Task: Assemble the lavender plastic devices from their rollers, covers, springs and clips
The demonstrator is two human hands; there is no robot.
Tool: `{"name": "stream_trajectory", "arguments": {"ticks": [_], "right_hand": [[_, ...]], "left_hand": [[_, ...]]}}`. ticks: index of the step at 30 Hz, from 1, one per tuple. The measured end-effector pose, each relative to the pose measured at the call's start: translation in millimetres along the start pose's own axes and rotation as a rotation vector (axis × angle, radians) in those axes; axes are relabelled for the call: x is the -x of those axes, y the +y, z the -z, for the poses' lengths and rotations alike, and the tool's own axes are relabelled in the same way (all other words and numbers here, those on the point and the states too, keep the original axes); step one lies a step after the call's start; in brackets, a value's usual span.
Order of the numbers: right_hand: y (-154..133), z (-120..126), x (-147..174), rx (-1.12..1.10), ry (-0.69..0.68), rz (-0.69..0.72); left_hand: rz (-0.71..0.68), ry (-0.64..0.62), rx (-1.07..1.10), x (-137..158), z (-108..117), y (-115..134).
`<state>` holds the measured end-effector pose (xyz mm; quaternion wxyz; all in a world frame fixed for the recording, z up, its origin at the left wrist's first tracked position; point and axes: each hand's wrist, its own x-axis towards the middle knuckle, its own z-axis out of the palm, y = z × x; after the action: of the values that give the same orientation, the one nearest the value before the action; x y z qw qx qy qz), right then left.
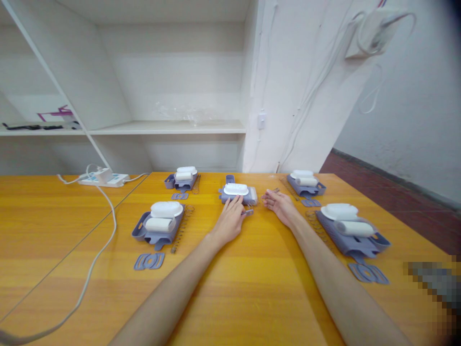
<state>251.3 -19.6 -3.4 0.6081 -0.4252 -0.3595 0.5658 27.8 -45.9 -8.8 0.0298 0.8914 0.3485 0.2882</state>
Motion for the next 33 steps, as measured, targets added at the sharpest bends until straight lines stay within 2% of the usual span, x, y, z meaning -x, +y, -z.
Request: {"name": "stream_trajectory", "arguments": {"ticks": [5,15,20,25,29,33], "right_hand": [[2.4,-7.7,1.6,0.034,-0.062,-0.058],[4.2,-14.1,1.4,0.069,-0.006,-0.032],[3.6,-14.3,2.7,0.094,0.028,-0.025],[0.8,-15.7,6.2,-0.015,-0.065,-0.088],[1.6,-20.4,9.9,-0.040,-0.139,-0.141],[5.1,-28.6,14.6,-0.064,-0.226,-0.191]], "left_hand": [[-0.020,0.018,0.031,-0.8,2.4,1.3],[0.063,0.097,0.069,-1.8,9.0,8.5],[0.180,0.135,0.384,-2.1,2.8,2.2],[0.406,0.178,0.770,-5.2,-2.4,-6.1],[0.464,0.211,1.015,-8.3,-0.4,-11.3],[0.522,0.231,1.131,-8.9,4.3,-17.7]]}}
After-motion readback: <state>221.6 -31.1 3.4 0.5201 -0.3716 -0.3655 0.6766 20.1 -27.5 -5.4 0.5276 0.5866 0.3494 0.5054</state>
